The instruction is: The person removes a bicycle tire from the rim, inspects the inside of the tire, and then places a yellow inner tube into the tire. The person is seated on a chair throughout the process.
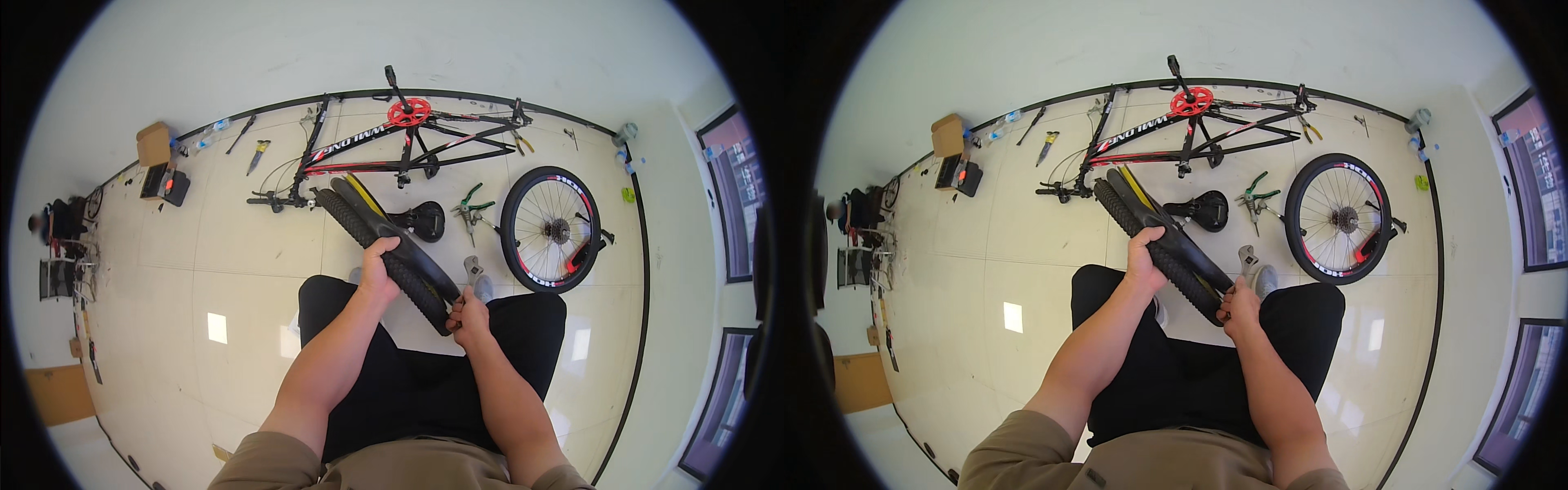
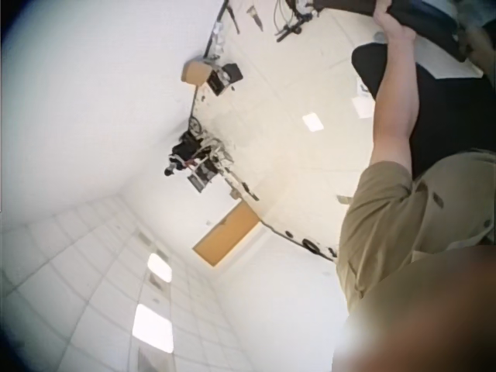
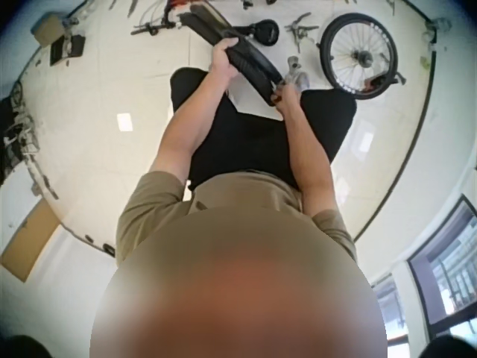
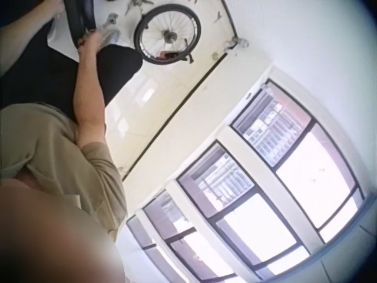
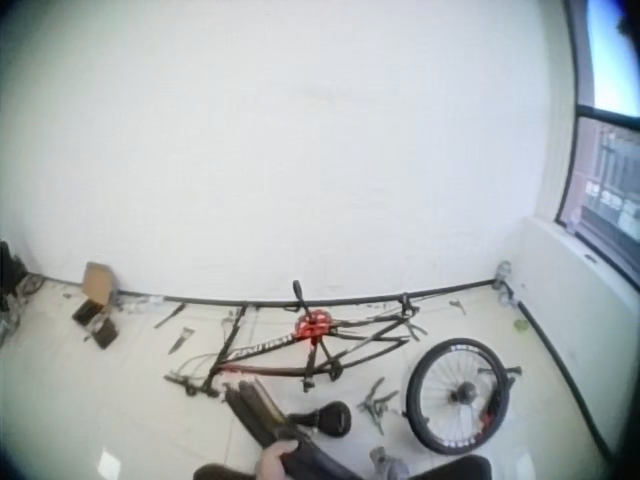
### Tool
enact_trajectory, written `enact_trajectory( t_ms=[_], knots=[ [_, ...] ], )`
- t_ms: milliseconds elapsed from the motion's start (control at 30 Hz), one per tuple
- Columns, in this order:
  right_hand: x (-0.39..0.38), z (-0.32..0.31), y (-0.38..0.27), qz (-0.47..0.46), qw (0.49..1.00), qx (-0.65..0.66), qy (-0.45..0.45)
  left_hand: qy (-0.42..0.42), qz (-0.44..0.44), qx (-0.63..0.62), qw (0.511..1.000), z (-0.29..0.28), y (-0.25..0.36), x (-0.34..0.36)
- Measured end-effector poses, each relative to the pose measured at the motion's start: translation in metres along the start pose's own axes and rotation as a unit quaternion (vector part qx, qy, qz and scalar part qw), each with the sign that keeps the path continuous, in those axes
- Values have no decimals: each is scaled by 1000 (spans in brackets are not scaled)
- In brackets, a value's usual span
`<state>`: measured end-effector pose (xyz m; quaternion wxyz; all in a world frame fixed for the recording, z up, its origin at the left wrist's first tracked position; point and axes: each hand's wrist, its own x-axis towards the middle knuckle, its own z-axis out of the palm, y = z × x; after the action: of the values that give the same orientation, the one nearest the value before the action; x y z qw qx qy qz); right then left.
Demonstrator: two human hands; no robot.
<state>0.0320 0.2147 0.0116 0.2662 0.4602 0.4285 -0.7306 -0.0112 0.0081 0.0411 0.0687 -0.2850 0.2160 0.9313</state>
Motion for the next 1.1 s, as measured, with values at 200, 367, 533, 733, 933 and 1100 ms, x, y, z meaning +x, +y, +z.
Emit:
enact_trajectory(
  t_ms=[200,367,533,733,933,1100],
  knots=[
    [-14,11,3,11,999,-29,30,18,-6,27,999,0,-1,2],
    [-13,14,10,10,999,-23,29,56,-4,58,997,14,8,-3],
    [-13,18,13,11,999,-26,21,55,-2,60,997,15,15,-4],
    [-17,23,14,8,999,-48,12,39,1,64,997,7,18,3],
    [-10,13,19,26,995,-92,-28,47,-20,81,995,11,19,1],
    [-8,13,24,22,995,-90,-31,46,-23,63,997,14,19,-2]
  ],
)
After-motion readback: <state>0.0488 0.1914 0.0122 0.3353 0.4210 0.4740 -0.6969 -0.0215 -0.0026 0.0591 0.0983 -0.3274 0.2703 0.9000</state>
